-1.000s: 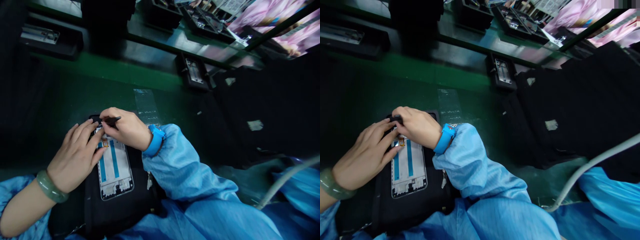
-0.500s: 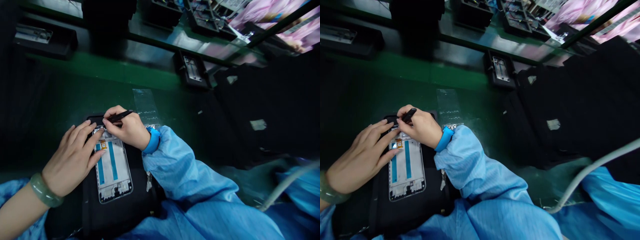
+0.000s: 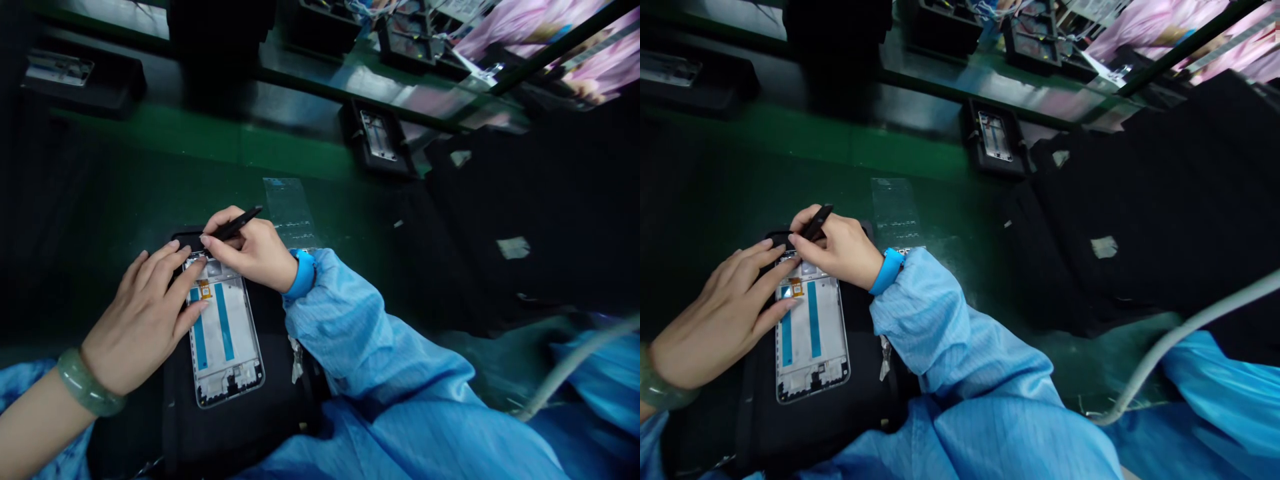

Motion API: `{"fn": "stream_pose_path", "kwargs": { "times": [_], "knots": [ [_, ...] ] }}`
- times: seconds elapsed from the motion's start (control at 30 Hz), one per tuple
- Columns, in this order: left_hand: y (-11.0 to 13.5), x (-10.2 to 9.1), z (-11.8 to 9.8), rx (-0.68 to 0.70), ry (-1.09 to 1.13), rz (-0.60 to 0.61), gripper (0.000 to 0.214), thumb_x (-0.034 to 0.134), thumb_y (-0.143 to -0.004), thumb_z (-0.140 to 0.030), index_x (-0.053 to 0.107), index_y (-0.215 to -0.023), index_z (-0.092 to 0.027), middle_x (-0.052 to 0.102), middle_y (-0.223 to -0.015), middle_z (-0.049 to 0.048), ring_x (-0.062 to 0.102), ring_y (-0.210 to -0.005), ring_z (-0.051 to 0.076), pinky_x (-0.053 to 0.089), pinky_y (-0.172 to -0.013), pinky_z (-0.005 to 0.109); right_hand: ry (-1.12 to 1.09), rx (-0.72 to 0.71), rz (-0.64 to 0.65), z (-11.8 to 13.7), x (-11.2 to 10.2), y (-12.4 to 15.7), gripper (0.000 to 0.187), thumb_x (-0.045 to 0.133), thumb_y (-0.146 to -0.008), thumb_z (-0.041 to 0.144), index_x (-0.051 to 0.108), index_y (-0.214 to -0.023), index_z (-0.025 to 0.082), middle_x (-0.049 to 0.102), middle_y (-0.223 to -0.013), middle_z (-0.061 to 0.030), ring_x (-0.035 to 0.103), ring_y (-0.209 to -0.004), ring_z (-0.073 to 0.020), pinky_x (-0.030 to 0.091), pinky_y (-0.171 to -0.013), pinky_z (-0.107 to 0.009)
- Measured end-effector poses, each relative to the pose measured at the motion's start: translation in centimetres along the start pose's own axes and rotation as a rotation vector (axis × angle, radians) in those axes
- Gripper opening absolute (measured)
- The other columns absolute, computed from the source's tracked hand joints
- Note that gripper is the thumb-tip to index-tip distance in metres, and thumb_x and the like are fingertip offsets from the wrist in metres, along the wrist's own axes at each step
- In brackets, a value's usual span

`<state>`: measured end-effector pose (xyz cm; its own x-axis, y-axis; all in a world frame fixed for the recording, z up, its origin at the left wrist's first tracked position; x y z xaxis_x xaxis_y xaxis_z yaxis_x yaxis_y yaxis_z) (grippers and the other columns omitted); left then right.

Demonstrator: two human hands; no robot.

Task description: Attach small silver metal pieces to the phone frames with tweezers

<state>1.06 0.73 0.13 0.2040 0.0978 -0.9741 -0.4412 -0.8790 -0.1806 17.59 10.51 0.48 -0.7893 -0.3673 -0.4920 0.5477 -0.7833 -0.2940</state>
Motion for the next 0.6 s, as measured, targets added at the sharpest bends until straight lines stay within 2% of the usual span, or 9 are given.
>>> {"fn": "stream_pose_path", "kwargs": {
  "times": [0.23,0.37,0.47,0.53,0.6],
  "knots": [
    [0.0,0.1,0.1,0.009,-0.038,0.019,0.049,0.035,-0.093,-0.043,0.045,-0.131,-0.012,0.047,-0.132,0.0186,0.033,-0.133,0.033,0.031,-0.106,0.058,0.154,-0.231,0.042,-0.3,0.6,0.2,0.014,0.051,-0.09,0.026,0.058,-0.093,0.014,0.064,-0.093,-0.005,0.061,-0.087,-0.0127,0.049,-0.079,-0.024],
    [0.1,0.2,0.3,-0.011,-0.035,0.01,0.048,0.036,-0.093,-0.042,0.046,-0.131,-0.014,0.048,-0.134,0.0172,0.033,-0.134,0.032,0.032,-0.106,0.057,0.168,-0.204,0.008,-0.2,-0.3,0.0,0.019,0.049,-0.091,0.03,0.058,-0.093,0.013,0.063,-0.089,-0.004,0.06,-0.081,-0.0118,0.048,-0.074,-0.023],
    [0.0,0.4,0.4,-0.016,-0.023,0.006,0.046,0.037,-0.093,-0.043,0.048,-0.129,-0.019,0.048,-0.135,0.0142,0.033,-0.134,0.03,0.034,-0.105,0.054,0.387,-0.162,-0.079,-0.3,-2.2,-0.3,0.018,0.045,-0.093,0.023,0.059,-0.096,0.013,0.063,-0.095,-0.0068,0.057,-0.09,-0.016,0.046,-0.082,-0.029],
    [0.0,0.5,0.5,-0.018,-0.026,0.003,0.044,0.037,-0.093,-0.043,0.05,-0.129,-0.021,0.048,-0.135,0.0129,0.034,-0.134,0.029,0.034,-0.105,0.054,0.62,-0.122,-0.016,-0.8,-3.1,-0.4,0.02,0.045,-0.091,0.018,0.06,-0.102,0.012,0.062,-0.107,-0.0103,0.053,-0.1,-0.021,0.043,-0.088,-0.035],
    [0.0,0.5,0.5,-0.023,-0.034,-0.004,0.044,0.036,-0.093,-0.043,0.05,-0.128,-0.022,0.049,-0.135,0.0121,0.035,-0.134,0.028,0.034,-0.104,0.055,0.768,-0.058,0.141,-1.7,-3.6,-0.5,0.022,0.046,-0.09,0.017,0.061,-0.106,0.012,0.061,-0.11,-0.0118,0.052,-0.1,-0.0227,0.042,-0.088,-0.037]
  ]
}}
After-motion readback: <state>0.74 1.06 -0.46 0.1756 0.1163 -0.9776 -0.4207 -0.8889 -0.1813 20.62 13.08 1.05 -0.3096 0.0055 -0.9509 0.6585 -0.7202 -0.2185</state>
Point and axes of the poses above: each hand's wrist, its own y-axis away from the middle knuckle, its own x-axis out of the palm, z = x × y, the point moved 1 cm from there along -y, towards the middle knuckle
